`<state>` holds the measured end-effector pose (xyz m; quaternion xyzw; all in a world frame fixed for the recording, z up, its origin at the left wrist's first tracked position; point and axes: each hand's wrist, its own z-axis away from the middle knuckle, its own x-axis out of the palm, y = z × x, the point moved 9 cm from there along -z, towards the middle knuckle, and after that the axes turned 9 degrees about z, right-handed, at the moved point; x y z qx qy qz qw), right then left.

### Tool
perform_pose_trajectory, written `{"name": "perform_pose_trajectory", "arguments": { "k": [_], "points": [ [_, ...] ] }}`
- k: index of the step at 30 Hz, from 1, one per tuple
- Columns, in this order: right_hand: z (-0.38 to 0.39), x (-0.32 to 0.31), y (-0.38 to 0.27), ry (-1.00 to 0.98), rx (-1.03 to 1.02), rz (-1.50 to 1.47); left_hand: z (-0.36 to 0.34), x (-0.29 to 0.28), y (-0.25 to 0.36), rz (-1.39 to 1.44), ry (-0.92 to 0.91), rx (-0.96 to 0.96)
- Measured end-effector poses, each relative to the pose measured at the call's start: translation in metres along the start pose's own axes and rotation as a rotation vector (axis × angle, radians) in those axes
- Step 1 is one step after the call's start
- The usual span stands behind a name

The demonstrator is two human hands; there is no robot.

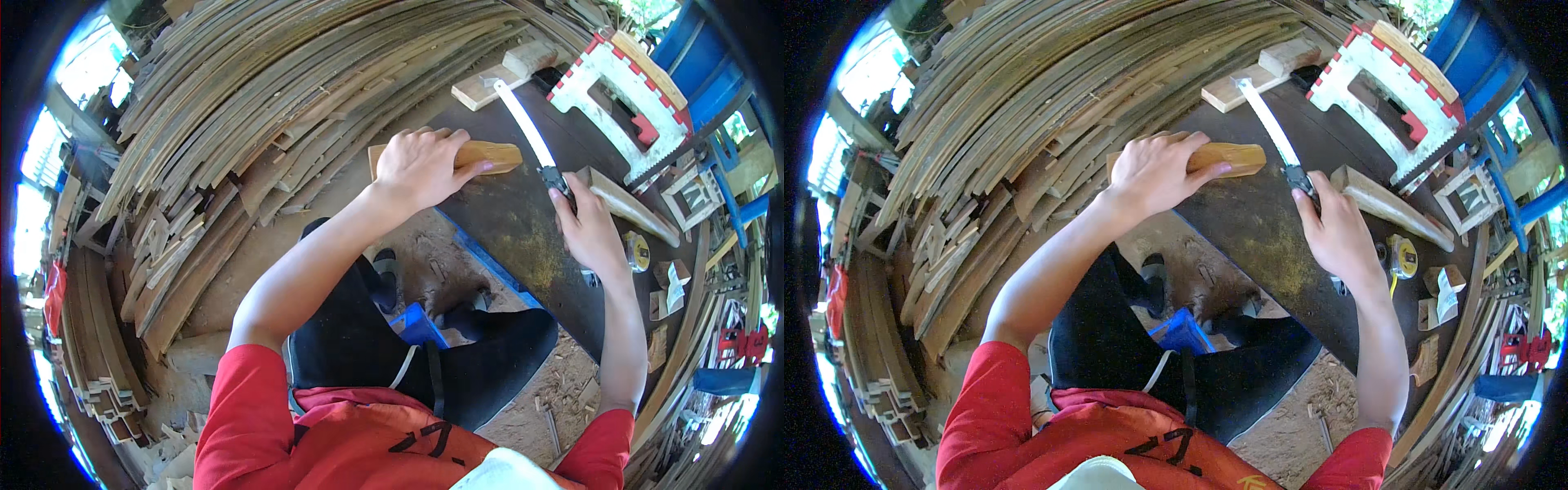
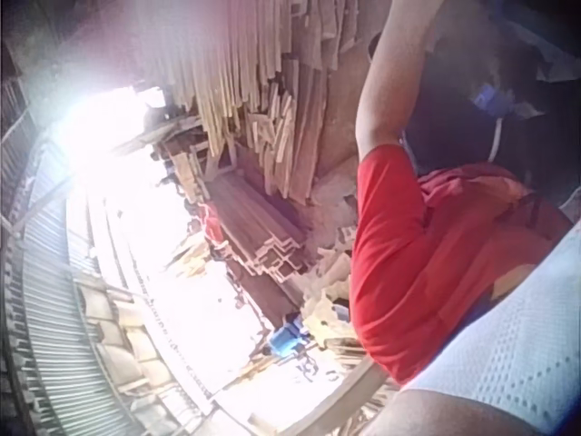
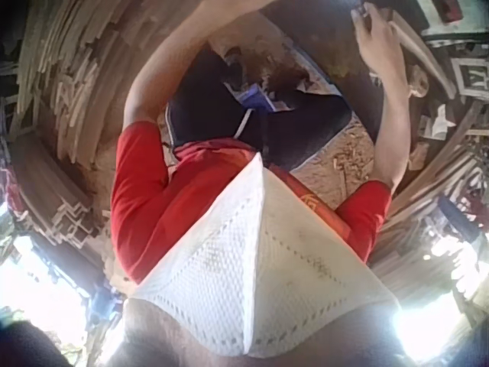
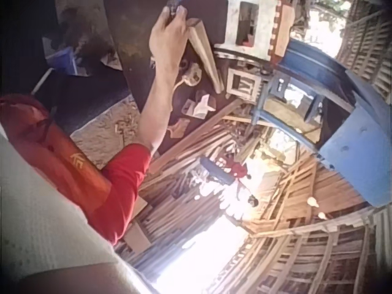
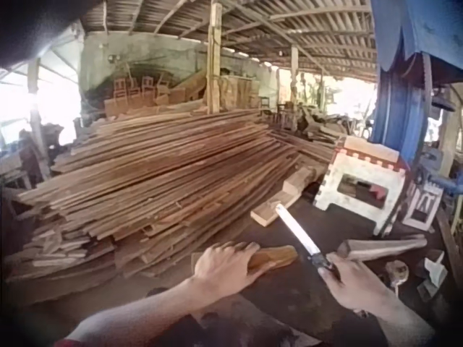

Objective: Manually cutting a small wooden block using a hand saw on a workbench.

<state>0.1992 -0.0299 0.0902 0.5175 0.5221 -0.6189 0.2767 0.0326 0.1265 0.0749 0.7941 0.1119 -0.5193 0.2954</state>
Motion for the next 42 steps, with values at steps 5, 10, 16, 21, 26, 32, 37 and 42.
{"name": "perform_pose_trajectory", "arguments": {
  "k": [5,10,16,21,26,32,37,42],
  "points": [
    [-0.002,0.003,-0.003,-0.059,-0.003,0.085,0.016,-0.002,0.021,0.001,0.062,0.064],
    [0.007,-0.007,-0.005,0.000,-0.047,0.116,0.021,-0.006,0.032,0.096,0.157,0.155],
    [0.020,-0.007,0.006,0.086,-0.092,0.134,0.026,-0.036,0.010,0.578,0.184,0.189],
    [0.026,-0.013,0.004,0.129,-0.131,0.111,0.051,-0.070,-0.039,1.117,0.221,0.069],
    [0.030,-0.013,-0.005,0.119,-0.169,0.095,0.088,-0.071,-0.065,0.942,0.278,0.047],
    [0.030,-0.003,-0.008,-0.042,-0.104,-0.031,0.106,-0.061,-0.074,0.786,0.305,-0.097],
    [0.031,0.005,-0.006,-0.080,-0.130,-0.047,0.094,-0.063,-0.036,0.435,0.215,0.004],
    [0.042,0.043,-0.021,-0.482,-0.002,-0.549,0.078,-0.045,-0.029,0.162,0.133,-0.099]
  ]
}}
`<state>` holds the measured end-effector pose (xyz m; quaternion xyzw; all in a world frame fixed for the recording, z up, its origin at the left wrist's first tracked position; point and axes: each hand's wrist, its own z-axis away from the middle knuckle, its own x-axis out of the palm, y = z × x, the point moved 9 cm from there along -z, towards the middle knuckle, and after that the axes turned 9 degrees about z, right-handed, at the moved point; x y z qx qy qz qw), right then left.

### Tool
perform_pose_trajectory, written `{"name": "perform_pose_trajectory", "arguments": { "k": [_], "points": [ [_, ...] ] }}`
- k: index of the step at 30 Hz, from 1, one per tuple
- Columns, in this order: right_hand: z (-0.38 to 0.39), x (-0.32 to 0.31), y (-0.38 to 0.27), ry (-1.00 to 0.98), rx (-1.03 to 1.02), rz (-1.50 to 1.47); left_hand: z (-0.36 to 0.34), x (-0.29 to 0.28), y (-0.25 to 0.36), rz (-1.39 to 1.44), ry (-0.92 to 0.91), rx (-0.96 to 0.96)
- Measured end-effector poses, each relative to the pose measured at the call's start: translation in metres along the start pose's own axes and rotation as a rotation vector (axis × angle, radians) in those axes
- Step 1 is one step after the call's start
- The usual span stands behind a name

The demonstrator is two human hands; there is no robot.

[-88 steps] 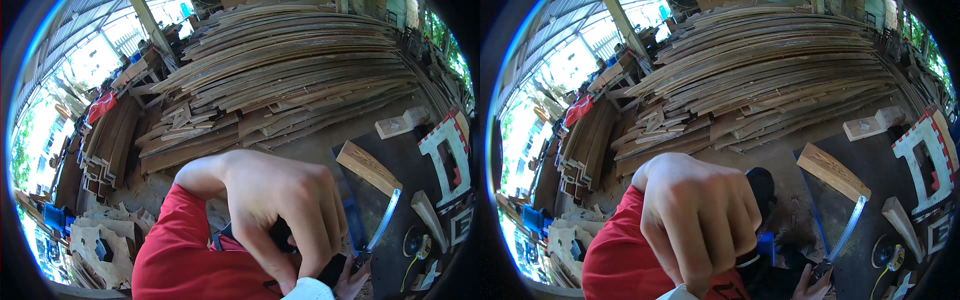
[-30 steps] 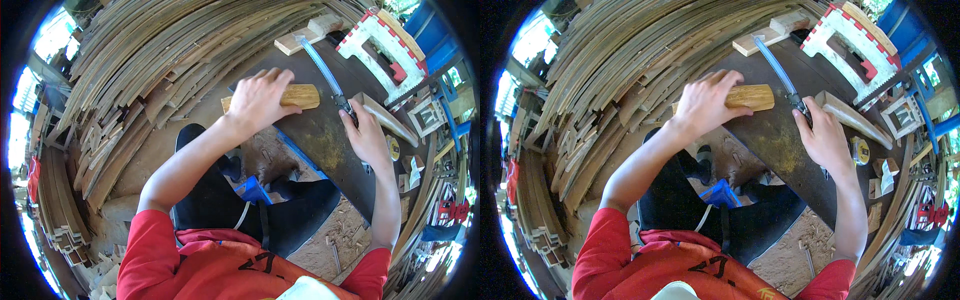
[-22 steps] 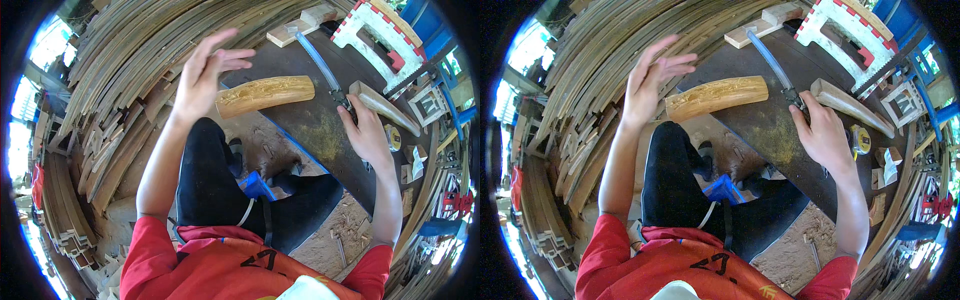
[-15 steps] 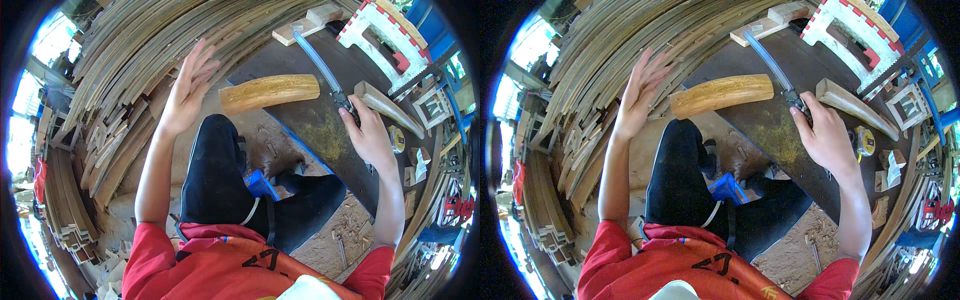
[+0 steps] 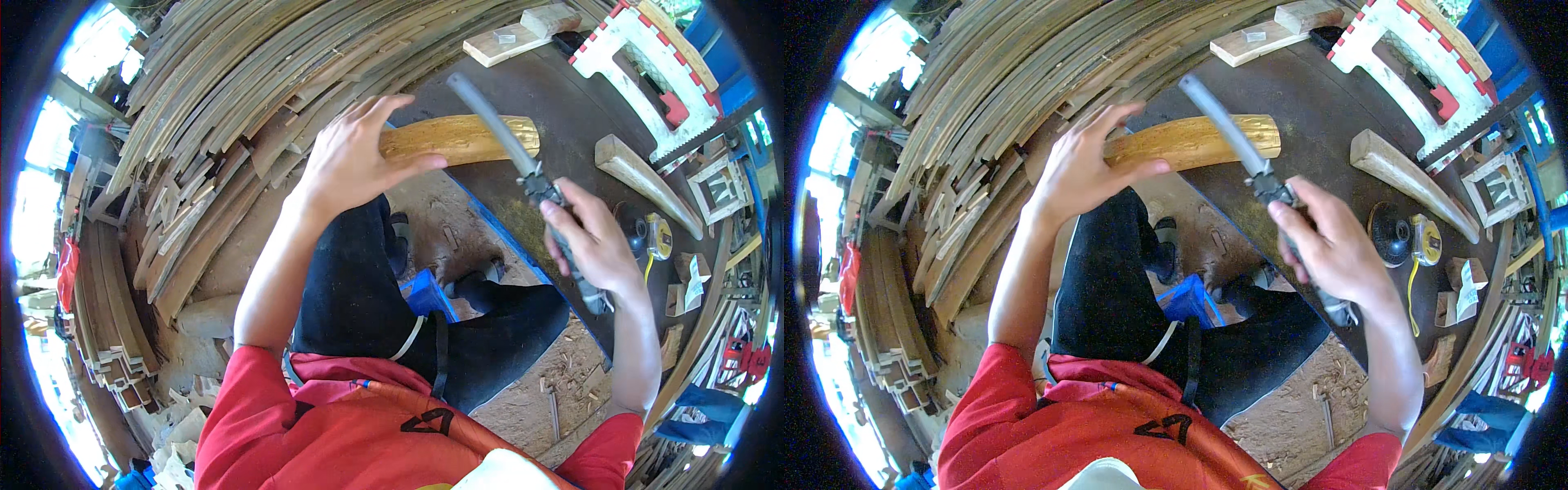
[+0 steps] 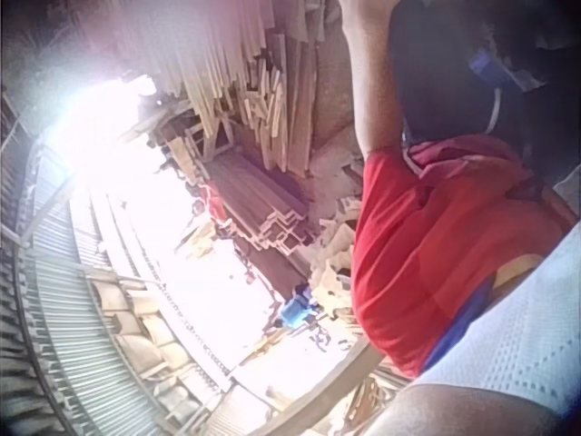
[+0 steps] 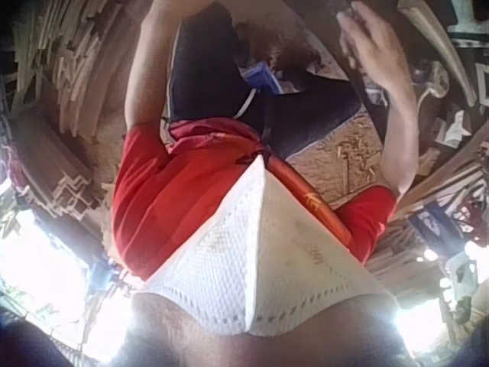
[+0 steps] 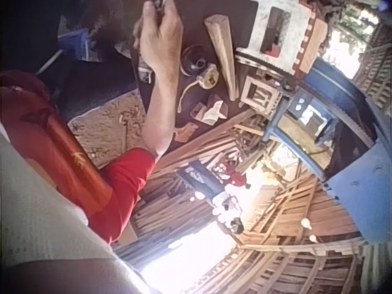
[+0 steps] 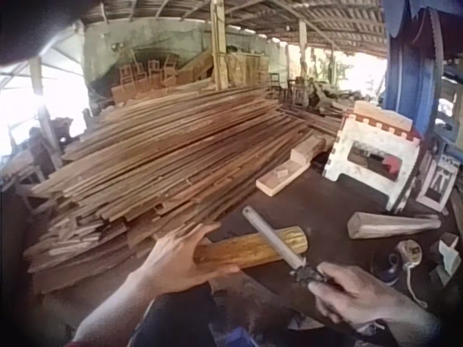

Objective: Manually cutting a small wooden block using a hand saw on a workbench.

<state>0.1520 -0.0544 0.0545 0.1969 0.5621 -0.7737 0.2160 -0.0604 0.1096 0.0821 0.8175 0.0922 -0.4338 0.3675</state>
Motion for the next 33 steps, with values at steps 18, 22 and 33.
{"name": "perform_pose_trajectory", "arguments": {
  "k": [18,22,33],
  "points": [
    [0.000,0.031,0.000,-0.022,0.164,-0.168,0.024,0.035,0.030,-0.058,0.186,0.023],
    [0.000,0.031,0.002,-0.014,0.163,-0.130,0.037,0.043,0.039,0.009,0.186,-0.011],
    [-0.001,0.037,0.011,0.012,0.168,-0.074,0.036,0.041,0.037,0.035,0.234,0.038]
  ]
}}
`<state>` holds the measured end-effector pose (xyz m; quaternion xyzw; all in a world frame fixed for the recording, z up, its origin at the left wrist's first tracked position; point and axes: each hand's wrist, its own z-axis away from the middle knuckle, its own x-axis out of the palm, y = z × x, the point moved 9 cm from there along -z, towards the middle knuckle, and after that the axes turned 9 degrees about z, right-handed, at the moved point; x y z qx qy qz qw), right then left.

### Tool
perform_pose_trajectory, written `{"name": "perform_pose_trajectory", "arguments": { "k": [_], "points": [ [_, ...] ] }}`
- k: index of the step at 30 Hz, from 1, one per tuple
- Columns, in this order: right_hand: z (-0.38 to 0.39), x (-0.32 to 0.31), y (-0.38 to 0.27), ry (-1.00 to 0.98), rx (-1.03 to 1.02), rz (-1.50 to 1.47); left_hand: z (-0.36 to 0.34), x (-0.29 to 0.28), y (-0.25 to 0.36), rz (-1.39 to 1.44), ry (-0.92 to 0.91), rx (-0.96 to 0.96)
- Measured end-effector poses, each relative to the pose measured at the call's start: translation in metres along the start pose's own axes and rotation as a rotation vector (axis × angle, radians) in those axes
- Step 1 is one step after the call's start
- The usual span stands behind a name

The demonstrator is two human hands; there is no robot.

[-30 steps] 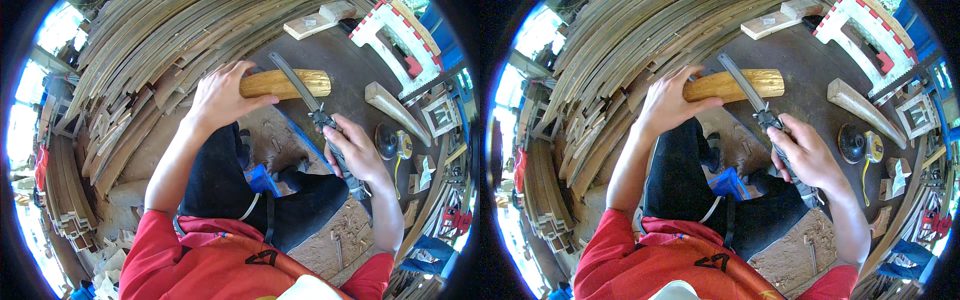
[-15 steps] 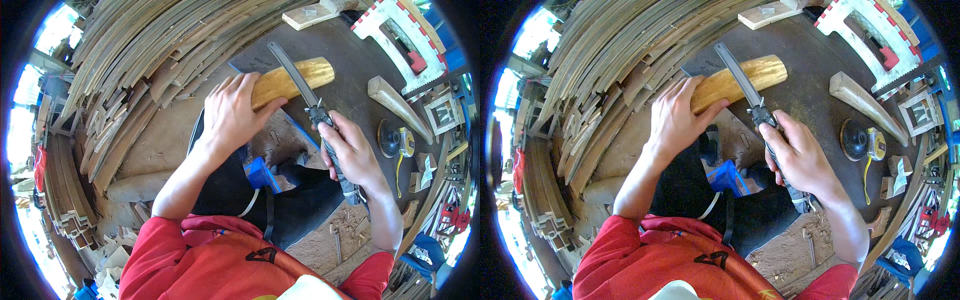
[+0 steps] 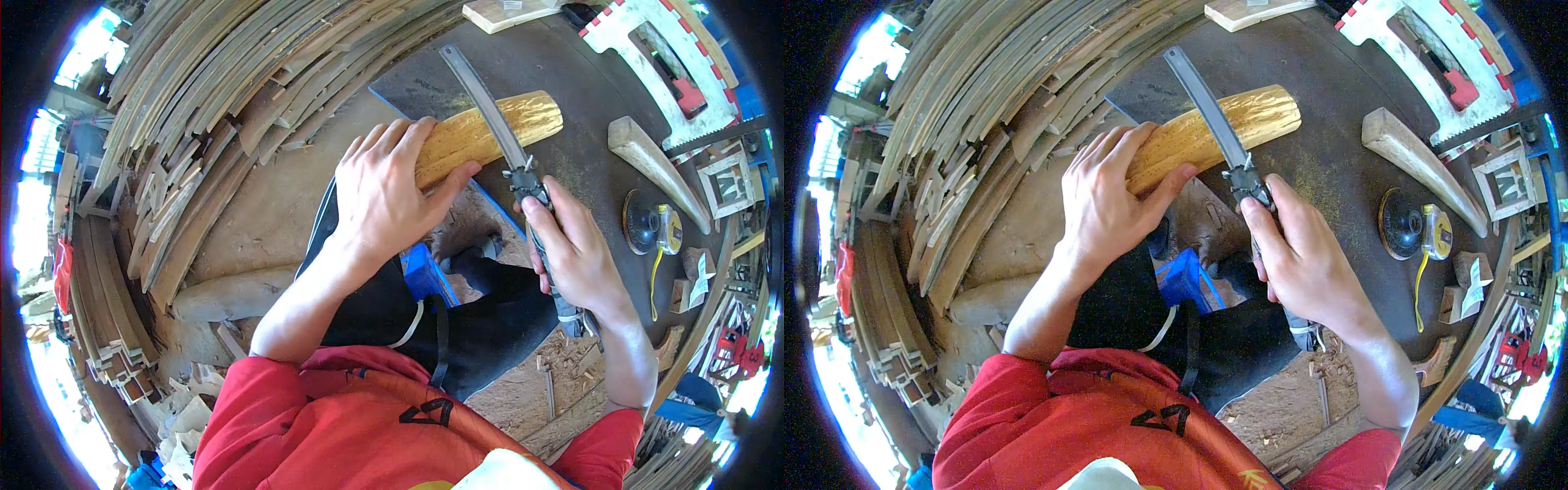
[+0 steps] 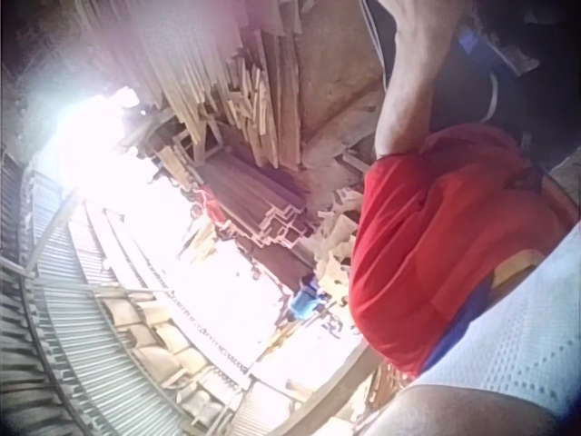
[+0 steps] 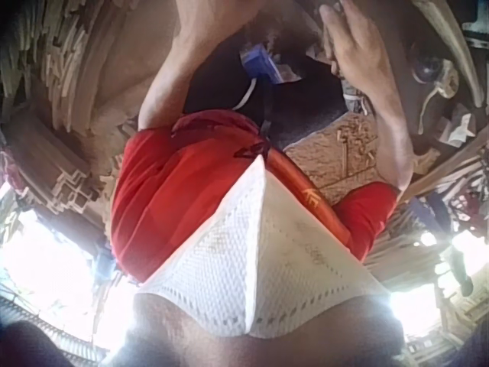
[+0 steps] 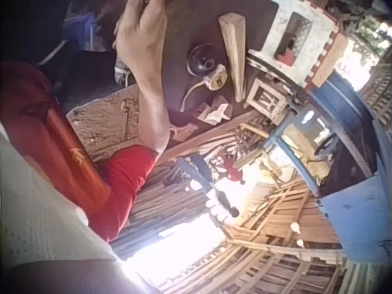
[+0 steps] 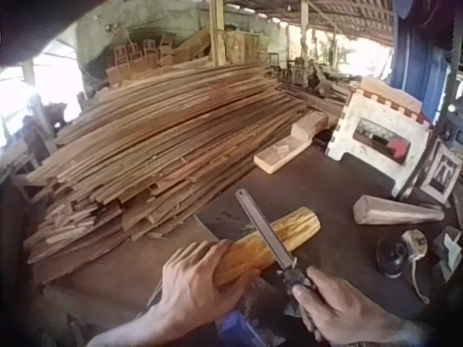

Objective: Manually cutting a small wooden block using a hand saw on a workbench.

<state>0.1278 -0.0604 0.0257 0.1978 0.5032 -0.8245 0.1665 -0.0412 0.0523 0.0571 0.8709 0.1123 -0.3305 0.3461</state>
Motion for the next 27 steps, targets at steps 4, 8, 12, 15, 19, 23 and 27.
{"name": "perform_pose_trajectory", "arguments": {
  "k": [4,8,12,15,19,23,27],
  "points": [
    [0.001,-0.001,-0.009,0.069,-0.189,0.085,0.002,0.002,0.007,0.034,-0.029,0.046],
    [0.004,0.000,0.001,0.079,-0.051,0.055,0.000,0.001,0.008,0.001,0.008,0.031],
    [0.003,-0.007,0.003,0.097,0.026,0.034,-0.003,0.003,0.010,0.009,-0.011,0.027],
    [0.003,-0.010,-0.004,0.077,0.013,0.080,-0.004,0.004,0.009,0.015,-0.019,0.029],
    [-0.003,-0.052,-0.013,0.253,-0.074,0.094,-0.003,0.005,0.008,0.020,-0.024,0.065],
    [-0.008,-0.069,-0.009,0.352,-0.074,0.283,-0.011,0.003,0.004,-0.021,-0.085,0.026],
    [-0.009,-0.075,-0.005,0.471,-0.152,0.624,-0.034,-0.002,-0.022,-0.160,-0.157,-0.016]
  ]
}}
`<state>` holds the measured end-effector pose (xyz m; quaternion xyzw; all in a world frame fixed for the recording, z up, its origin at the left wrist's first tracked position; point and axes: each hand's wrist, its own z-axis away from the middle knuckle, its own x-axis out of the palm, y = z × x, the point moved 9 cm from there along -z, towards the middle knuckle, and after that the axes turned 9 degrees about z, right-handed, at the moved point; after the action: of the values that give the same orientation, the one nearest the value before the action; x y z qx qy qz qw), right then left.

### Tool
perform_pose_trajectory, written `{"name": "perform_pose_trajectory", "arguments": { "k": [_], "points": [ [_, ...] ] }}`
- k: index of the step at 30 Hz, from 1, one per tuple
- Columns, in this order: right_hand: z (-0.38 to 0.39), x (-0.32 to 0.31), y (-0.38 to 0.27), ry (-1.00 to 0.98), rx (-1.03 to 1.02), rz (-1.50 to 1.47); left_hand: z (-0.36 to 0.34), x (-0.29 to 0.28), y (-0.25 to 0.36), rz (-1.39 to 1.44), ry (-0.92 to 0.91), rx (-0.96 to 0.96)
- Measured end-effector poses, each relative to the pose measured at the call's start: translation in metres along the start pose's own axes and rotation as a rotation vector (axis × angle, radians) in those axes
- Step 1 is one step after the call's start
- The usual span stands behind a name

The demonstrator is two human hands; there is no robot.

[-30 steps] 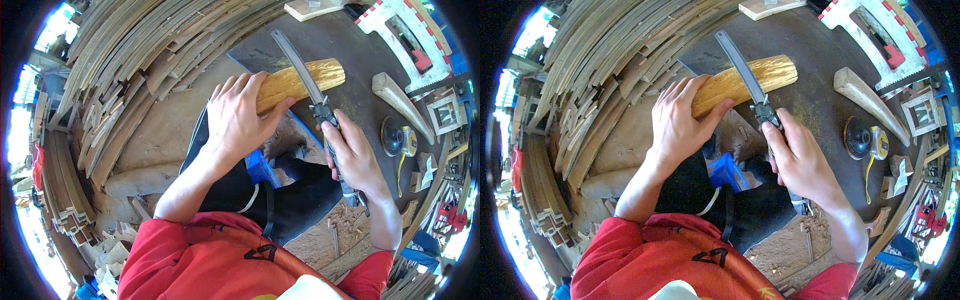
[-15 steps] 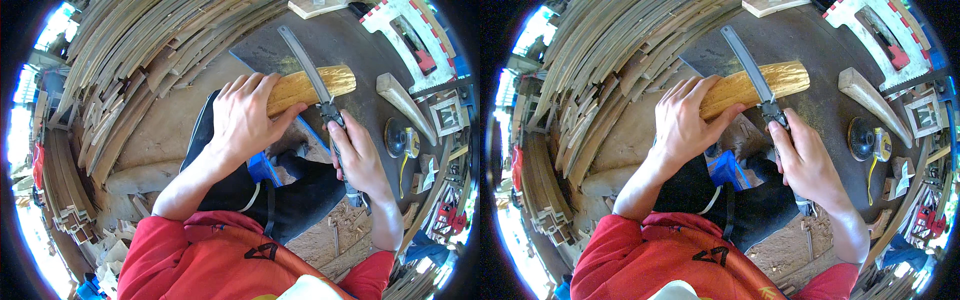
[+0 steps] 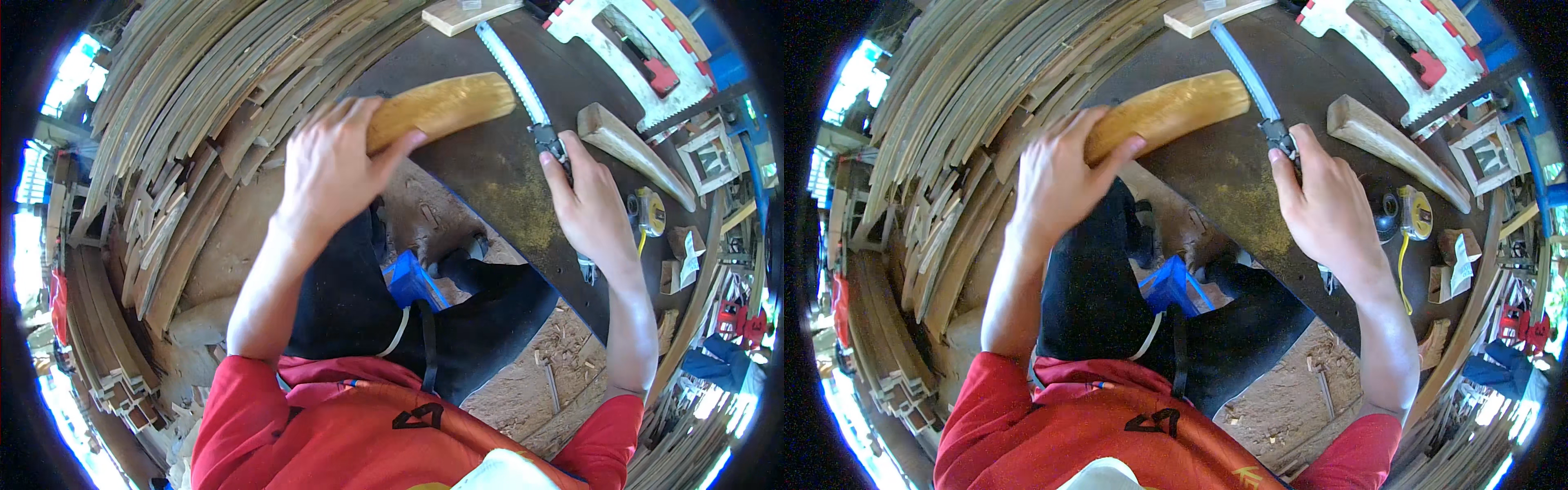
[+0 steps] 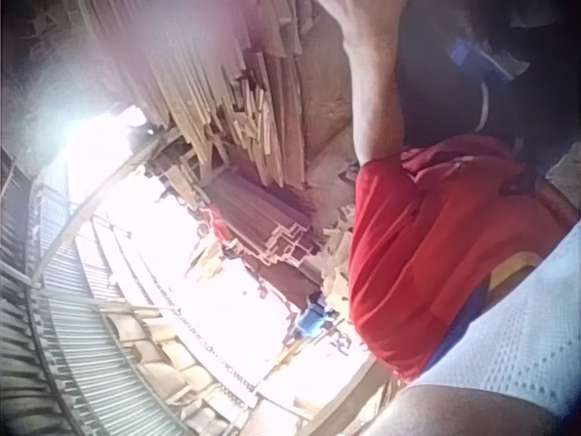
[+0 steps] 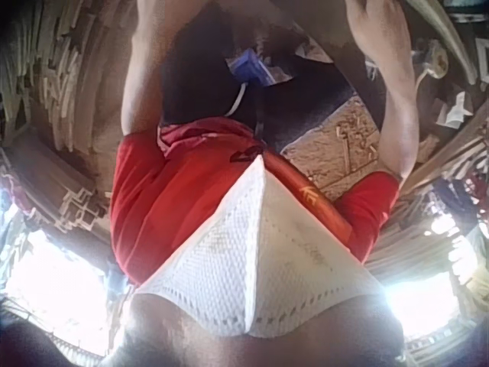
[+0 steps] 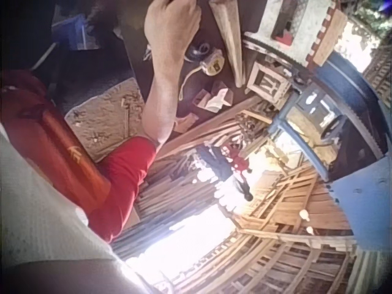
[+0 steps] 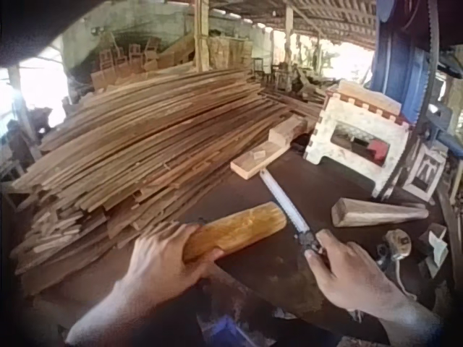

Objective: Manually cutting a small wooden block using a hand saw on a workbench.

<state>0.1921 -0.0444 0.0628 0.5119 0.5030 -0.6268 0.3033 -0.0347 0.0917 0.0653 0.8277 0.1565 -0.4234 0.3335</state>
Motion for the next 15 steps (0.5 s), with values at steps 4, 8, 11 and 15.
{"name": "perform_pose_trajectory", "arguments": {
  "k": [4,8,11,15],
  "points": [
    [0.003,0.003,0.001,0.030,-0.011,0.175,-0.024,-0.005,0.011,-0.087,0.016,0.157],
    [0.003,0.002,-0.007,0.070,-0.056,0.188,-0.042,0.011,0.042,-0.010,-0.014,0.227],
    [0.005,0.003,-0.006,0.097,-0.087,0.227,-0.057,0.032,0.041,-0.032,0.000,0.220],
    [0.006,0.003,-0.008,0.078,-0.058,0.218,-0.059,0.047,0.031,0.004,-0.042,0.193]
  ]
}}
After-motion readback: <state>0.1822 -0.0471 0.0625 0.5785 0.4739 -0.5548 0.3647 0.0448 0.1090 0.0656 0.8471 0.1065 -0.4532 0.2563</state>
